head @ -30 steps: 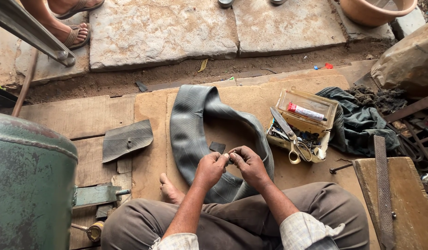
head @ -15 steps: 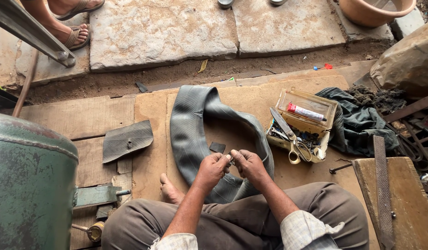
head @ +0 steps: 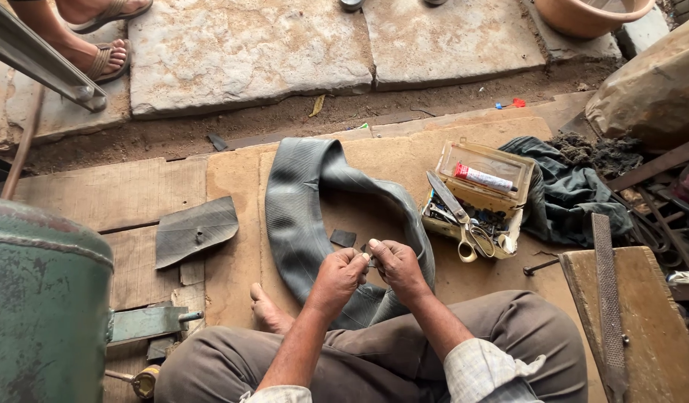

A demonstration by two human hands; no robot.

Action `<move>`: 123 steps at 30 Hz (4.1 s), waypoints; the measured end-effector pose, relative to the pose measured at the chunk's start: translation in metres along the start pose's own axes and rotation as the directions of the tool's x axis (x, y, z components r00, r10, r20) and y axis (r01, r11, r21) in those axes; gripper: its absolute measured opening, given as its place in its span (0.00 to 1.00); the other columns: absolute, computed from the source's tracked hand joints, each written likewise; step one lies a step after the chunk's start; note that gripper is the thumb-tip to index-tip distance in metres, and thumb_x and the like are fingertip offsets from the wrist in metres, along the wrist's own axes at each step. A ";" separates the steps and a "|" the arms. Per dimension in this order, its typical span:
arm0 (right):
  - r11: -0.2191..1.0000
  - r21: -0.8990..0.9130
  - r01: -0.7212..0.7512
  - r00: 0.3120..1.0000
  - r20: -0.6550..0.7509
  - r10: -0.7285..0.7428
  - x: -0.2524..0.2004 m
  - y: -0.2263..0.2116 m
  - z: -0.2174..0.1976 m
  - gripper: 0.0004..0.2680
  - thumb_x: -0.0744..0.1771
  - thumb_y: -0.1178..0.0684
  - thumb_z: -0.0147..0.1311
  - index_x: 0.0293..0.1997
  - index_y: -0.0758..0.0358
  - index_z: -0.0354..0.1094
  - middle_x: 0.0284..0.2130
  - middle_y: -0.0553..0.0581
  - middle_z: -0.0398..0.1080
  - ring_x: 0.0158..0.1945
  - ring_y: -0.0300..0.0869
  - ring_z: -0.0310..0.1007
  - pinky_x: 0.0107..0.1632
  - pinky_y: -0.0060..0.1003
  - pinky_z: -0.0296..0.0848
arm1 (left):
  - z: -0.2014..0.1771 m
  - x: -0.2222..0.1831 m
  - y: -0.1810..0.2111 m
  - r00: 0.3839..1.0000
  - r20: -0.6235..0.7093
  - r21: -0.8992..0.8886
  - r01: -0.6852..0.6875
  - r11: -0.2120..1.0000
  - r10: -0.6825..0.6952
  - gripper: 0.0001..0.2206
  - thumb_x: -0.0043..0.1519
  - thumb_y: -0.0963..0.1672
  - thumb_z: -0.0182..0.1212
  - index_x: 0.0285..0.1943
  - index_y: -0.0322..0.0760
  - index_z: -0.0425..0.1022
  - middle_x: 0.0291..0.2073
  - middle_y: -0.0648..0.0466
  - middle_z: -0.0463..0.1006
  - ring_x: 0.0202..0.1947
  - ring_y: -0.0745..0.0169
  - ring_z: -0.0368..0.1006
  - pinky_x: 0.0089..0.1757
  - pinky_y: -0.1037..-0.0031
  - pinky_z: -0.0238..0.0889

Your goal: The person is repairing a motorcycle inner tube by cutting a rubber patch from a larger sheet and applying it to the tube.

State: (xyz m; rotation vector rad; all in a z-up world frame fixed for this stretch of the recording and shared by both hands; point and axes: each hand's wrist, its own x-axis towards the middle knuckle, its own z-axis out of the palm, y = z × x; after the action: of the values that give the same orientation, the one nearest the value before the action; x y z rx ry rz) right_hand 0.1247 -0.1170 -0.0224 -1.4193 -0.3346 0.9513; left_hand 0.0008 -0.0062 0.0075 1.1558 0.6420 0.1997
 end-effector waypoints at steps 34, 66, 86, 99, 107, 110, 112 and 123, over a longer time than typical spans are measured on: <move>0.998 -0.062 0.022 0.999 0.040 -0.019 0.002 0.002 -0.004 0.06 0.66 0.57 0.59 0.43 0.69 0.74 0.28 0.51 0.75 0.29 0.34 0.72 0.32 0.30 0.71 | -0.014 0.009 -0.002 0.980 -0.162 0.130 -0.098 0.987 0.119 0.08 0.58 0.42 0.63 0.34 0.28 0.81 0.25 0.58 0.78 0.26 0.73 0.68 0.29 0.77 0.61; -0.232 -0.927 0.296 0.953 0.270 0.137 -0.074 -0.004 0.046 0.21 0.65 0.31 0.53 0.42 0.60 0.79 0.47 0.59 0.76 0.58 0.49 0.69 0.68 0.49 0.56 | -0.039 0.008 -0.034 0.630 -0.688 0.511 0.070 0.857 0.359 0.12 0.54 0.49 0.61 0.30 0.36 0.81 0.31 0.42 0.83 0.38 0.42 0.80 0.45 0.57 0.71; 0.435 -0.901 0.006 0.997 0.038 0.067 -0.022 0.019 0.032 0.13 0.66 0.44 0.56 0.45 0.64 0.78 0.38 0.64 0.80 0.41 0.50 0.80 0.48 0.42 0.75 | -0.052 -0.024 0.072 0.864 -0.477 0.639 0.215 0.738 0.162 0.11 0.55 0.48 0.62 0.39 0.39 0.84 0.40 0.41 0.83 0.44 0.41 0.78 0.47 0.58 0.69; 0.812 -0.583 0.045 0.998 0.064 -0.009 0.004 0.000 0.036 0.09 0.66 0.53 0.61 0.46 0.65 0.76 0.33 0.54 0.80 0.34 0.35 0.76 0.40 0.33 0.76 | -0.052 0.042 0.038 0.939 -0.296 0.838 0.343 0.425 -0.175 0.24 0.50 0.54 0.71 0.45 0.34 0.83 0.49 0.40 0.81 0.53 0.46 0.77 0.52 0.60 0.71; 0.710 -0.698 0.093 0.996 0.054 -0.077 0.013 -0.013 0.038 0.07 0.65 0.52 0.60 0.40 0.65 0.78 0.27 0.55 0.79 0.30 0.37 0.78 0.37 0.34 0.75 | -0.055 0.060 0.025 0.955 -0.192 0.852 0.277 0.445 -0.226 0.18 0.49 0.53 0.71 0.36 0.38 0.86 0.37 0.43 0.84 0.42 0.49 0.81 0.46 0.61 0.72; 0.694 -0.717 -0.061 0.995 0.013 0.101 0.016 -0.012 0.037 0.08 0.65 0.50 0.61 0.41 0.63 0.79 0.25 0.55 0.78 0.27 0.38 0.76 0.34 0.36 0.74 | -0.063 0.067 0.010 0.968 -0.169 0.842 0.239 0.484 -0.185 0.13 0.48 0.50 0.69 0.33 0.39 0.86 0.33 0.46 0.86 0.37 0.53 0.83 0.43 0.63 0.73; 0.696 -0.700 -0.159 0.984 -0.056 0.168 0.015 -0.009 0.035 0.09 0.65 0.49 0.61 0.40 0.64 0.78 0.25 0.55 0.79 0.25 0.37 0.77 0.32 0.36 0.75 | -0.069 0.071 0.004 0.975 -0.166 0.799 0.222 0.558 -0.150 0.14 0.50 0.52 0.67 0.33 0.39 0.86 0.31 0.46 0.86 0.36 0.53 0.83 0.43 0.63 0.73; 0.913 -0.404 0.048 0.999 -0.001 -0.052 0.033 0.036 0.006 0.07 0.65 0.56 0.60 0.44 0.68 0.75 0.30 0.55 0.78 0.29 0.36 0.75 0.34 0.32 0.74 | -0.080 0.061 0.007 0.942 -0.325 0.745 0.312 0.590 -0.088 0.24 0.55 0.57 0.69 0.48 0.36 0.83 0.42 0.43 0.84 0.41 0.49 0.79 0.41 0.61 0.72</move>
State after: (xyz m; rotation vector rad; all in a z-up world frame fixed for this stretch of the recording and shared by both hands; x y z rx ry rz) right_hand 0.1273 -0.0937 -0.0659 -1.7829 -0.5825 0.8614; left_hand 0.0057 0.0882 -0.0283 1.9246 1.1588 -0.1729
